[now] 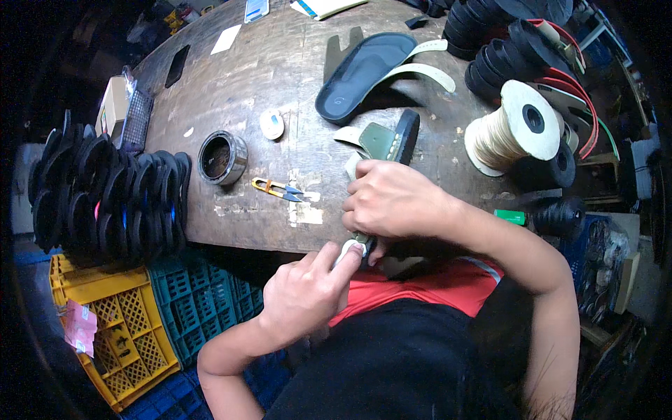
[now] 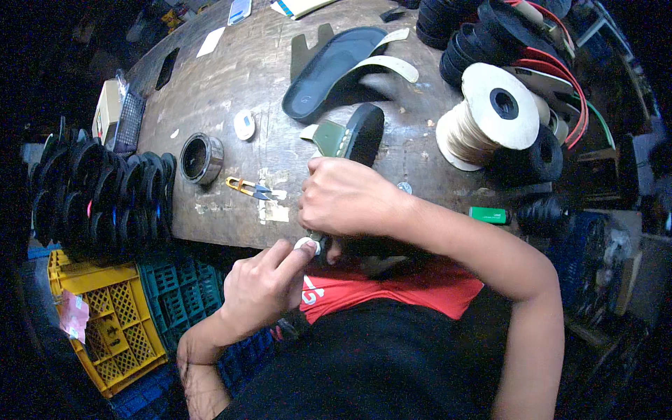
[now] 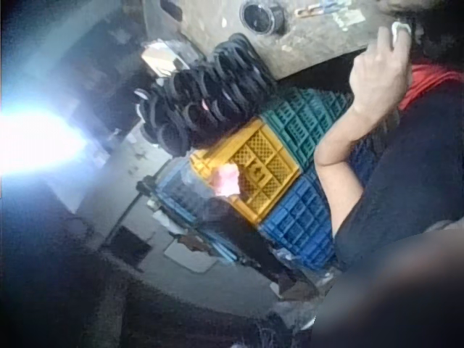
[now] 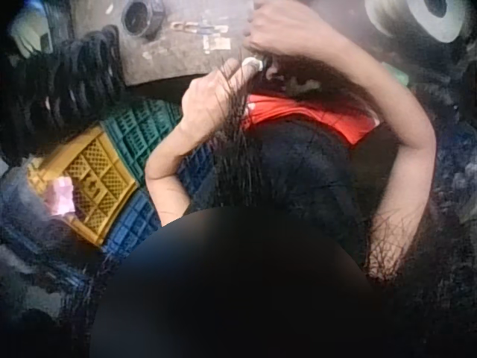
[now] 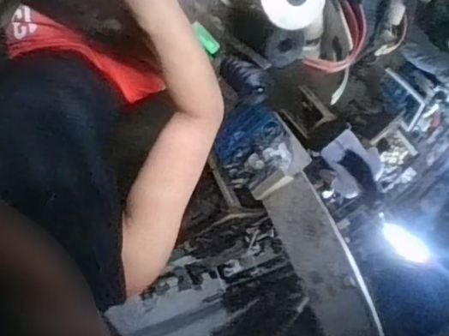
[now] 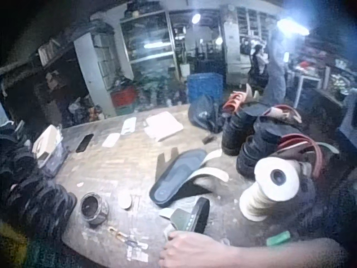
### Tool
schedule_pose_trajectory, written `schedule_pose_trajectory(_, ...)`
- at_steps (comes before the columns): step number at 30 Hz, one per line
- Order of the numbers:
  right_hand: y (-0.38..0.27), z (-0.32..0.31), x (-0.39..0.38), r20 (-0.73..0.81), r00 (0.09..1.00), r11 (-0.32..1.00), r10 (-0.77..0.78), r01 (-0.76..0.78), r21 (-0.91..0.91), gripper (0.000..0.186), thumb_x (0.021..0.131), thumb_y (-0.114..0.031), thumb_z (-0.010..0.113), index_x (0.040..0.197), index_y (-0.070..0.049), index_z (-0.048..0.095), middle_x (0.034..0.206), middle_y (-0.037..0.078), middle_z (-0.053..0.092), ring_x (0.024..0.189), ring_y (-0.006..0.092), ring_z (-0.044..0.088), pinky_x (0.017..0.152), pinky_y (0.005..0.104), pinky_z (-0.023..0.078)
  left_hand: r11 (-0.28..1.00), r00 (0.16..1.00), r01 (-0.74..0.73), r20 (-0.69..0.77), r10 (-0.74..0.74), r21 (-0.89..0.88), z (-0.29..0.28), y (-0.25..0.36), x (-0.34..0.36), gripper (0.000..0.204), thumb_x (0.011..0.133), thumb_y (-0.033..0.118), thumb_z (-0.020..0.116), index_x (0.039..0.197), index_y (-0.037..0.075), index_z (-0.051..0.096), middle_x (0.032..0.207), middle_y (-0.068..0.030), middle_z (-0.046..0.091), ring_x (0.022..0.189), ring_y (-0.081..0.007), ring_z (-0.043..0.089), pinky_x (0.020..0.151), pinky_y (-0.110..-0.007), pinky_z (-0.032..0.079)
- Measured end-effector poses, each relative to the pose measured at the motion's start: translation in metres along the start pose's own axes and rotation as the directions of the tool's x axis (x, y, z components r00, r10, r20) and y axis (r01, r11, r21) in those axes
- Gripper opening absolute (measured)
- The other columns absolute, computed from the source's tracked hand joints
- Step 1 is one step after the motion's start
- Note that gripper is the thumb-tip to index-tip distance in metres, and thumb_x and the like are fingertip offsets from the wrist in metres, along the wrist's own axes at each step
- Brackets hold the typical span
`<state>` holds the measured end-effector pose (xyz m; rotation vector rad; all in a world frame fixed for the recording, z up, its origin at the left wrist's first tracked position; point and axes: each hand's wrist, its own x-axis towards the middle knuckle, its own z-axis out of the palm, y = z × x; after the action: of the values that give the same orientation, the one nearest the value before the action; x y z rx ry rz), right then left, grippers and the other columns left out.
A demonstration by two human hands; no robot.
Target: The person applies glue to the edges of several sandals using a small brush and a cloth. They repeatedly dip the brush into a container of glue and spread it along the seams of each sandal, then set the finished items aside on the table.
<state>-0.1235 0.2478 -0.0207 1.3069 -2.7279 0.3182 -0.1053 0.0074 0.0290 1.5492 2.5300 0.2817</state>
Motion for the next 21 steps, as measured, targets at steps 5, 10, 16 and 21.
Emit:
schedule_pose_trajectory(5,0.003,0.003,0.007,-0.011,1.000,1.000,0.000,0.000,0.001,0.036,0.068,-0.050,0.078,0.070,-0.013,0.077,0.074,0.008,0.077,0.076,0.0254,0.077,0.081,0.0385,0.053,0.999,0.999,0.036,-0.006,-0.036,-0.012,-0.007,-0.003,0.002,0.038,0.087,0.010,0.069,0.124,0.010,0.067,0.087,-0.0082,0.061,0.067,-0.0239,0.071,0.053,-0.039,0.058)
schedule_pose_trajectory(10,0.003,0.005,0.012,-0.040,0.999,0.999,0.013,-0.015,-0.043,0.028,0.070,-0.042,0.080,0.069,-0.014,0.077,0.073,0.008,0.077,0.077,0.0253,0.077,0.081,0.0382,0.054,0.998,1.000,0.011,-0.024,-0.013,-0.062,-0.001,-0.001,0.004,0.038,0.086,0.008,0.071,0.124,0.010,0.067,0.086,-0.0083,0.061,0.064,-0.0257,0.071,0.053,-0.040,0.057)
schedule_pose_trajectory(16,0.006,0.006,0.010,-0.019,1.000,1.000,-0.006,0.006,0.009,0.025,0.073,-0.039,0.078,0.070,-0.014,0.078,0.075,0.007,0.077,0.078,0.0249,0.078,0.082,0.0381,0.054,0.967,0.992,0.093,-0.064,-0.111,-0.237,-0.001,-0.008,0.005,0.037,0.086,0.004,0.071,0.122,0.010,0.069,0.084,-0.0086,0.061,0.064,-0.0292,0.070,0.054,-0.041,0.057)
schedule_pose_trajectory(21,0.005,0.009,0.008,-0.031,0.999,0.999,-0.011,0.012,0.041,0.028,0.070,-0.041,0.079,0.069,-0.014,0.077,0.074,0.008,0.077,0.077,0.0248,0.078,0.083,0.0371,0.054,0.969,0.991,0.130,-0.016,-0.136,-0.212,-0.006,-0.007,0.003,0.034,0.082,-0.005,0.070,0.114,0.008,0.072,0.084,-0.0108,0.065,0.066,-0.0323,0.070,0.058,-0.044,0.056)
